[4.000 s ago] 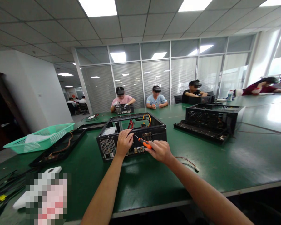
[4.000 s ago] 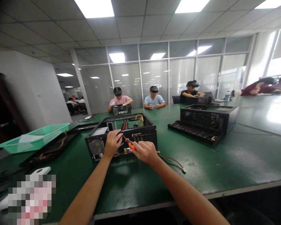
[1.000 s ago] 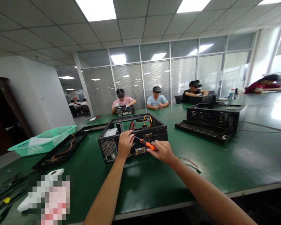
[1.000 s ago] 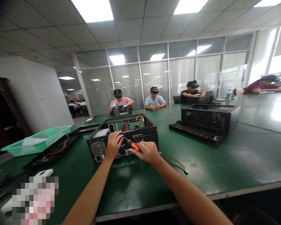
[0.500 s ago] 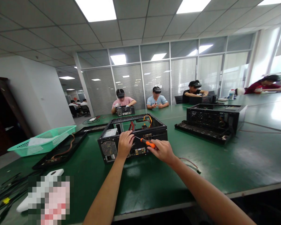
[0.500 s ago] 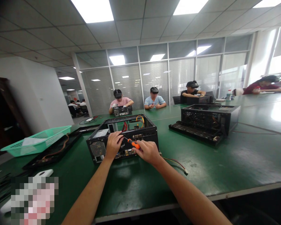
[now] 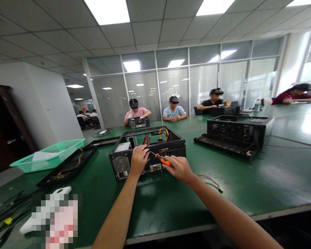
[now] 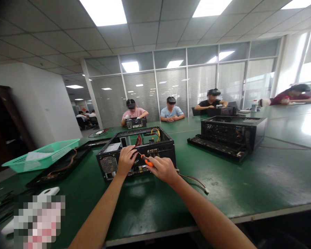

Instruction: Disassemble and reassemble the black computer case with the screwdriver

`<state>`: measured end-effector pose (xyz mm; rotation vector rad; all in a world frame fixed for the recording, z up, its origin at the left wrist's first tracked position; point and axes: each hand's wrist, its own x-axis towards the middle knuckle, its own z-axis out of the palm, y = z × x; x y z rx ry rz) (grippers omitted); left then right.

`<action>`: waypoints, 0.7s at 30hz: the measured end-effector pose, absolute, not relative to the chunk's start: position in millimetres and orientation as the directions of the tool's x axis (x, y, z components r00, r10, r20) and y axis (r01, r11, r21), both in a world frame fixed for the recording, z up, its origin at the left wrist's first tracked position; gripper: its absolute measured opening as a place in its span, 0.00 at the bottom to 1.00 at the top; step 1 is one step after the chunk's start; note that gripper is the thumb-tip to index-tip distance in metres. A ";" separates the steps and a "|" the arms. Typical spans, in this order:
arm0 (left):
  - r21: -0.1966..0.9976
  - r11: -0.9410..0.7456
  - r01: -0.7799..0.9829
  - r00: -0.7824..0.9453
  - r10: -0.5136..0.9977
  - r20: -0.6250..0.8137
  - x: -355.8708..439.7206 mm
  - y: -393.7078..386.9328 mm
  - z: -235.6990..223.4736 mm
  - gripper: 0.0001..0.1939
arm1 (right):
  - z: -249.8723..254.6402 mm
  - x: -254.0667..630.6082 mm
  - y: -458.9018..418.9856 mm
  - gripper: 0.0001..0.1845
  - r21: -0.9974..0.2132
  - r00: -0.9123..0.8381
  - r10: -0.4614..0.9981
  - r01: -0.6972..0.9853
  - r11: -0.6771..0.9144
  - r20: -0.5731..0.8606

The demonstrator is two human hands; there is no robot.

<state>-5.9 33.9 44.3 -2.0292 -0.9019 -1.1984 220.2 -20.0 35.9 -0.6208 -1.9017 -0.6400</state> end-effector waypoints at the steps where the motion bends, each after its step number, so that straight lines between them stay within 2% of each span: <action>1: -0.158 -0.583 0.797 0.359 0.246 0.900 -5.9 33.6 44.3 0.08 | 35.8 219.4 -20.6 0.16 0.171 -0.386 0.135 0.660 0.732 0.913; 4: -0.158 -0.583 0.797 0.359 0.247 0.900 -5.9 33.4 44.2 0.08 | 35.3 218.3 -22.8 0.16 0.183 -0.399 0.142 0.669 0.720 0.906; 7: -0.158 -0.581 0.798 0.357 0.247 0.901 -5.9 34.3 43.7 0.09 | 35.6 220.0 -21.8 0.19 0.142 -0.357 0.170 0.699 0.701 0.918; 11: -0.155 -0.583 0.798 0.353 0.243 0.904 -5.8 35.2 42.7 0.09 | 36.8 222.8 -17.6 0.16 0.092 -0.306 0.171 0.686 0.722 0.937; 17: -0.161 -0.584 0.796 0.359 0.240 0.902 -6.3 35.2 43.2 0.09 | 34.3 220.1 -19.4 0.17 0.118 -0.336 0.171 0.689 0.715 0.926; 21: -0.157 -0.590 0.792 0.355 0.236 0.905 -6.5 36.0 43.1 0.09 | 34.4 219.1 -19.8 0.16 0.085 -0.309 0.190 0.696 0.713 0.932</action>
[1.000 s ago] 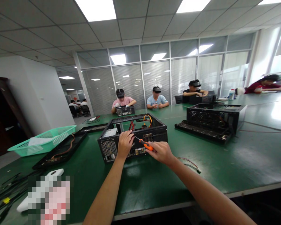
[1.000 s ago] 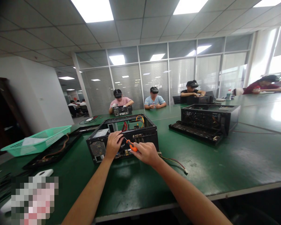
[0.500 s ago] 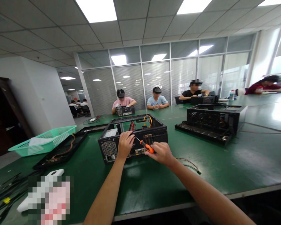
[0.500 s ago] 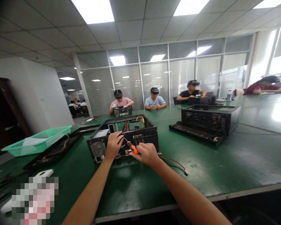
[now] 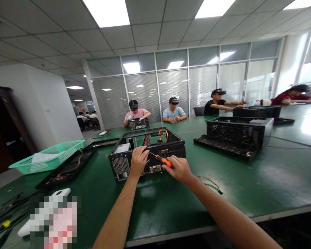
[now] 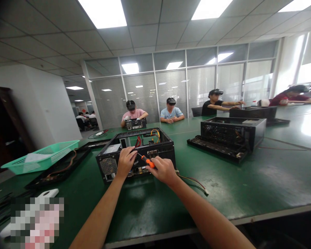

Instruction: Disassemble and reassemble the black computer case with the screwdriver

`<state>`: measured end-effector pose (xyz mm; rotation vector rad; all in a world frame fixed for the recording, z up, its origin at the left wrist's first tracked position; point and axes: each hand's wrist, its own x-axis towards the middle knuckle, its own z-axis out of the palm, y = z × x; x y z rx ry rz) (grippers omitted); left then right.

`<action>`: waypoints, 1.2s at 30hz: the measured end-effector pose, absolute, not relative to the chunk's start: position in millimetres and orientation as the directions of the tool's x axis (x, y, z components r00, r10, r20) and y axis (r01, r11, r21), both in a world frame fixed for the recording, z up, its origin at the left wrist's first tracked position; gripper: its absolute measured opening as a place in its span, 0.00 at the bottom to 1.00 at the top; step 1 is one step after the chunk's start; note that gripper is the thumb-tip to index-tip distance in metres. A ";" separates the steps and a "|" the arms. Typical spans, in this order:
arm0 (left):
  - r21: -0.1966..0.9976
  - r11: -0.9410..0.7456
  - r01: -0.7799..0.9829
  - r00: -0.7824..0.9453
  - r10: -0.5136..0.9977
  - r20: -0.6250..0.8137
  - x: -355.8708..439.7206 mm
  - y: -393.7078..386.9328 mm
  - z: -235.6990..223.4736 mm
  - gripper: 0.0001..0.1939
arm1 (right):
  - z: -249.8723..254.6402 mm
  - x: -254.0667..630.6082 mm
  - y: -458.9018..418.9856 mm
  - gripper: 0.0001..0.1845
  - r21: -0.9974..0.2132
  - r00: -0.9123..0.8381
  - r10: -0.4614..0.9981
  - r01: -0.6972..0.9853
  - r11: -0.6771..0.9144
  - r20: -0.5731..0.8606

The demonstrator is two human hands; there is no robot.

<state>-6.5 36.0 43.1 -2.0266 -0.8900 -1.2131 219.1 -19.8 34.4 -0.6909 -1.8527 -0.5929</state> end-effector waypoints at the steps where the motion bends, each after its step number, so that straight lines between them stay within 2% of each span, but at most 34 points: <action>1: -0.155 -0.588 0.794 0.353 0.238 0.905 -6.5 36.2 43.0 0.09 | 34.8 219.2 -19.7 0.16 0.077 -0.302 0.192 0.694 0.716 0.934; 5: -0.166 -0.574 0.802 0.360 0.244 0.901 -6.8 35.7 42.6 0.09 | 35.3 219.3 -20.3 0.15 0.098 -0.324 0.194 0.702 0.705 0.926; 9: -0.199 -0.558 0.806 0.385 0.238 0.891 -6.7 33.1 44.6 0.10 | 35.0 219.5 -21.3 0.19 0.125 -0.343 0.198 0.726 0.676 0.918; 17: -0.304 -0.421 0.854 0.446 0.295 0.845 0.0 28.4 57.0 0.08 | 40.2 222.6 -22.0 0.17 0.085 -0.297 0.200 0.726 0.682 0.934; 25: -0.357 -0.422 0.833 0.509 0.332 0.794 -1.2 33.4 64.8 0.07 | 41.1 225.4 -21.1 0.16 0.061 -0.279 0.207 0.719 0.692 0.937; 31: -0.337 -0.484 0.807 0.536 0.364 0.762 -5.5 29.6 69.9 0.06 | 40.3 226.4 -20.6 0.15 0.065 -0.282 0.191 0.699 0.713 0.940; 36: -0.266 -0.504 0.822 0.487 0.380 0.786 -6.7 28.7 68.4 0.06 | 40.4 228.8 -21.1 0.14 0.037 -0.245 0.173 0.668 0.743 0.954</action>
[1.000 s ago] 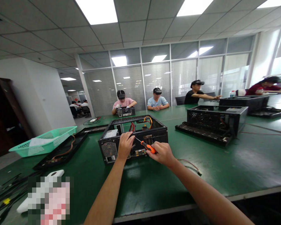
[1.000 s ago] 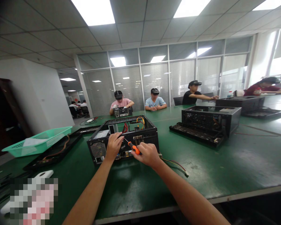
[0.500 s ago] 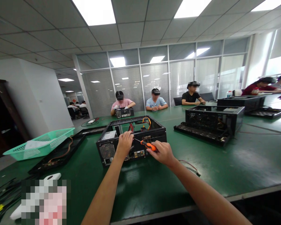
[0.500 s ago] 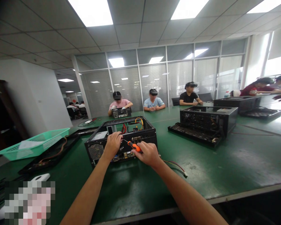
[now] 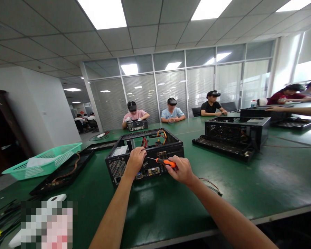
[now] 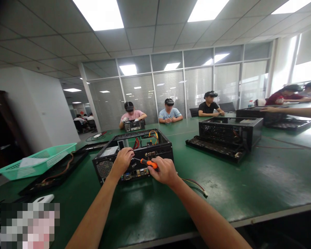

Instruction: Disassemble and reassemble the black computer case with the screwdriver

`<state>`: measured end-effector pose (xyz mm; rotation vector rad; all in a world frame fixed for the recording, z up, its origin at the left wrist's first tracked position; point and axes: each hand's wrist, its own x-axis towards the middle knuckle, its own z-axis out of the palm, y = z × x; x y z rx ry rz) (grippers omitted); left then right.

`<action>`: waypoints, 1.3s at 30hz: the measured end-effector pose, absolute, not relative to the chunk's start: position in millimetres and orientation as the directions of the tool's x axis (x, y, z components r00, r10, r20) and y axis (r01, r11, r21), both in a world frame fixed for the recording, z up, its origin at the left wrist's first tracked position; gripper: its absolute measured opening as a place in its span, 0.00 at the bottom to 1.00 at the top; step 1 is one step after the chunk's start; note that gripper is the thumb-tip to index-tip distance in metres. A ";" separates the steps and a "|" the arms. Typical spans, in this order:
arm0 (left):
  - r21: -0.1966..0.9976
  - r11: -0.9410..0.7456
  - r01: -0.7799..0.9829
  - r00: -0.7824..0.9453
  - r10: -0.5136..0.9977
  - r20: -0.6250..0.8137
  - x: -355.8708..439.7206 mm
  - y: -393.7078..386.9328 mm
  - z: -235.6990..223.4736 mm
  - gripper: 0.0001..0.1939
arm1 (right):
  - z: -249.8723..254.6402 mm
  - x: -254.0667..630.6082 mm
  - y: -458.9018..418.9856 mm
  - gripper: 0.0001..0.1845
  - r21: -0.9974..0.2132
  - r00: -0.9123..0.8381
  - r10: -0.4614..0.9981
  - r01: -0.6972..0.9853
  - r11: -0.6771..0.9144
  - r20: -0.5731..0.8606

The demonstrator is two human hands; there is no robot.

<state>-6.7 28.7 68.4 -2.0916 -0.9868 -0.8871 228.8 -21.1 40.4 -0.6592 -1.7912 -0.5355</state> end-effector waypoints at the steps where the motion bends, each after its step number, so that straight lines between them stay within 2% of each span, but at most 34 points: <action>1: -0.251 -0.508 0.824 0.478 0.387 0.788 -6.8 29.1 68.3 0.06 | 40.5 229.2 -21.1 0.14 0.030 -0.243 0.180 0.669 0.743 0.953; 6: -0.203 -0.518 0.831 0.452 0.414 0.790 -5.8 29.1 68.8 0.06 | 41.3 229.8 -20.7 0.13 0.020 -0.268 0.214 0.665 0.746 0.940; 16: -0.217 -0.513 0.830 0.447 0.382 0.809 -4.9 31.4 60.9 0.05 | 40.6 228.4 -22.0 0.12 0.012 -0.286 0.236 0.659 0.752 0.929; 20: -0.141 -0.577 0.804 0.397 0.346 0.850 -5.1 34.1 56.8 0.03 | 39.3 228.5 -20.8 0.11 -0.071 -0.259 0.257 0.560 0.825 0.931; 24: -0.060 -0.669 0.741 0.359 0.320 0.877 -4.0 23.9 52.0 0.04 | 39.4 225.1 -18.3 0.13 -0.240 -0.125 0.307 0.379 0.894 0.943; 27: -0.070 -0.712 0.699 0.415 0.323 0.851 -8.4 10.8 43.1 0.07 | 40.2 224.3 -15.6 0.11 -0.315 0.013 0.323 0.255 0.914 0.946; 29: -0.102 -0.704 0.703 0.464 0.345 0.816 -15.9 3.6 34.9 0.09 | 40.7 227.3 -12.7 0.08 -0.321 0.081 0.311 0.255 0.912 0.947; 31: -0.157 -0.676 0.720 0.518 0.373 0.770 -27.0 -0.1 26.9 0.11 | 41.0 233.1 -8.1 0.05 -0.265 0.025 0.278 0.398 0.879 0.960; 32: -0.198 -0.657 0.728 0.549 0.384 0.743 -33.5 -0.5 23.4 0.12 | 40.8 236.6 -4.8 0.04 -0.192 -0.069 0.260 0.503 0.843 0.963; 34: -0.305 -0.605 0.735 0.612 0.398 0.683 -47.2 2.1 17.6 0.14 | 38.9 243.9 4.4 0.07 0.034 -0.325 0.253 0.671 0.740 0.911; 36: -0.417 -0.546 0.727 0.663 0.399 0.634 -59.8 8.6 12.6 0.15 | 34.0 250.5 17.4 0.11 0.240 -0.519 0.299 0.736 0.633 0.801; 39: -0.554 -0.482 0.679 0.729 0.350 0.588 -73.0 22.1 4.4 0.15 | 21.2 257.6 40.5 0.15 0.383 -0.610 0.396 0.766 0.516 0.686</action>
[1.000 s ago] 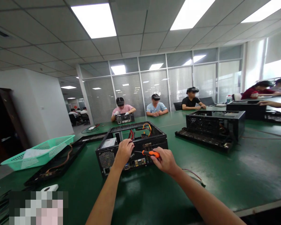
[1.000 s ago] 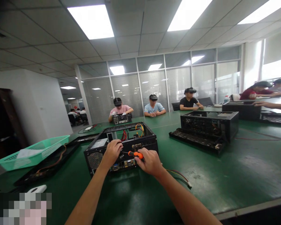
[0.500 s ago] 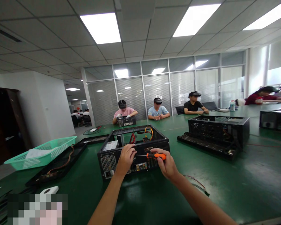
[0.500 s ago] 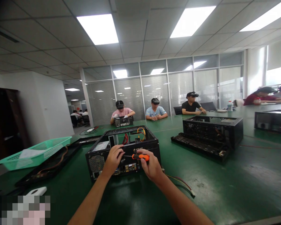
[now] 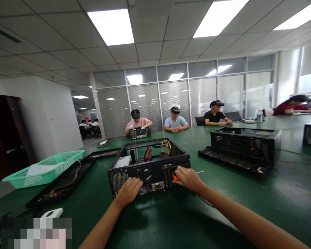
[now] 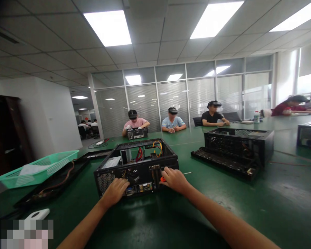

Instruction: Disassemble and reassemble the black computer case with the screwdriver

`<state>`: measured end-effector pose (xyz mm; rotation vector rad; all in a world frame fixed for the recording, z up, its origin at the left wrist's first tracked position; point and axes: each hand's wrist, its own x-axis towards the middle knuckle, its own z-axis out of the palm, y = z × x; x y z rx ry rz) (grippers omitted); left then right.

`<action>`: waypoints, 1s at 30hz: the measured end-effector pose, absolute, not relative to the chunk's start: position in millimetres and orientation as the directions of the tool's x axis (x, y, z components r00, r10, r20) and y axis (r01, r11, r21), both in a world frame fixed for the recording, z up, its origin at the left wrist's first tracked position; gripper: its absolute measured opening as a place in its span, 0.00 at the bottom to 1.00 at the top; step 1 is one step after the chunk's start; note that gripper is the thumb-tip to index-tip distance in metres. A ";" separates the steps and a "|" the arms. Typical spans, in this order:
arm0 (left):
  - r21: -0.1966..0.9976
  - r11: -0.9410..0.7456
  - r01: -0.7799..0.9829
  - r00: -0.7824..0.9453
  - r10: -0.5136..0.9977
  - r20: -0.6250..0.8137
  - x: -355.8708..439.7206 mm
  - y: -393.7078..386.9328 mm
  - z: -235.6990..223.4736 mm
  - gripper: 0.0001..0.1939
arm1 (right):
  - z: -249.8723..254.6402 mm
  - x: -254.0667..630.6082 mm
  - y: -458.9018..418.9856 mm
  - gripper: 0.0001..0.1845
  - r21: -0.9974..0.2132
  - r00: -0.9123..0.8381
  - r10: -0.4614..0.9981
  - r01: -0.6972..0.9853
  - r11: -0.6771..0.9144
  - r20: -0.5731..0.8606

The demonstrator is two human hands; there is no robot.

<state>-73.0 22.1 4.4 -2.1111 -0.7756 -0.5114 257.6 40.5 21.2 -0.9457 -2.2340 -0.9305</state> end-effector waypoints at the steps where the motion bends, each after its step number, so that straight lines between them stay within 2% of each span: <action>1: -0.587 -0.469 0.660 0.746 0.320 0.584 -75.9 26.7 1.1 0.15 | 15.8 258.9 48.0 0.15 0.405 -0.619 0.415 0.768 0.495 0.666; 6: -0.650 -0.468 0.599 0.793 0.231 0.564 -91.3 53.4 -19.3 0.15 | -11.6 258.7 85.8 0.15 0.414 -0.612 0.435 0.780 0.469 0.661; 10: -0.602 -0.530 0.597 0.794 0.286 0.536 -111.3 109.2 -21.9 0.16 | -10.5 247.1 142.1 0.13 0.364 -0.613 0.452 0.771 0.523 0.649; 12: -0.503 -0.574 0.646 0.760 0.425 0.492 -114.5 155.2 -8.5 0.16 | 7.0 232.6 183.9 0.12 0.284 -0.587 0.551 0.793 0.539 0.593; 14: -0.297 -0.539 0.788 0.615 0.676 0.405 -108.5 208.4 13.4 0.15 | 32.4 210.2 228.9 0.11 0.160 -0.506 0.715 0.853 0.497 0.482; 15: -0.158 -0.429 0.889 0.457 0.824 0.334 -102.6 235.0 25.3 0.14 | 45.4 196.6 250.0 0.11 0.085 -0.420 0.810 0.901 0.425 0.410; 16: -0.009 -0.224 0.975 0.219 0.945 0.244 -95.8 259.9 36.1 0.13 | 57.0 182.1 268.5 0.11 0.060 -0.381 0.836 0.919 0.390 0.396; 17: 0.032 -0.135 0.990 0.127 0.973 0.192 -88.9 281.6 44.8 0.12 | 66.3 167.7 283.6 0.12 0.043 -0.352 0.850 0.930 0.365 0.393; 19: 0.078 -0.053 0.995 0.045 0.994 0.100 -77.8 311.5 53.6 0.14 | 76.9 143.1 301.1 0.15 0.016 -0.324 0.869 0.939 0.343 0.375; 22: 0.122 -0.034 0.992 0.030 0.999 0.035 -71.2 317.4 46.9 0.15 | 75.8 130.8 296.9 0.19 0.000 -0.341 0.862 0.930 0.368 0.375; 24: 0.158 -0.060 0.986 0.054 0.998 0.043 -69.8 302.0 35.6 0.08 | 70.7 143.9 280.5 0.24 -0.003 -0.331 0.861 0.933 0.359 0.386; 28: 0.245 -0.180 0.953 0.153 0.980 0.126 -47.9 255.8 13.2 0.16 | 67.5 216.5 240.3 0.32 -0.064 -0.255 0.866 0.948 0.311 0.430; 30: 0.377 -0.279 0.883 0.229 0.958 0.171 -22.2 227.8 4.6 0.16 | 73.0 269.6 224.3 0.29 -0.094 -0.251 0.867 0.943 0.320 0.431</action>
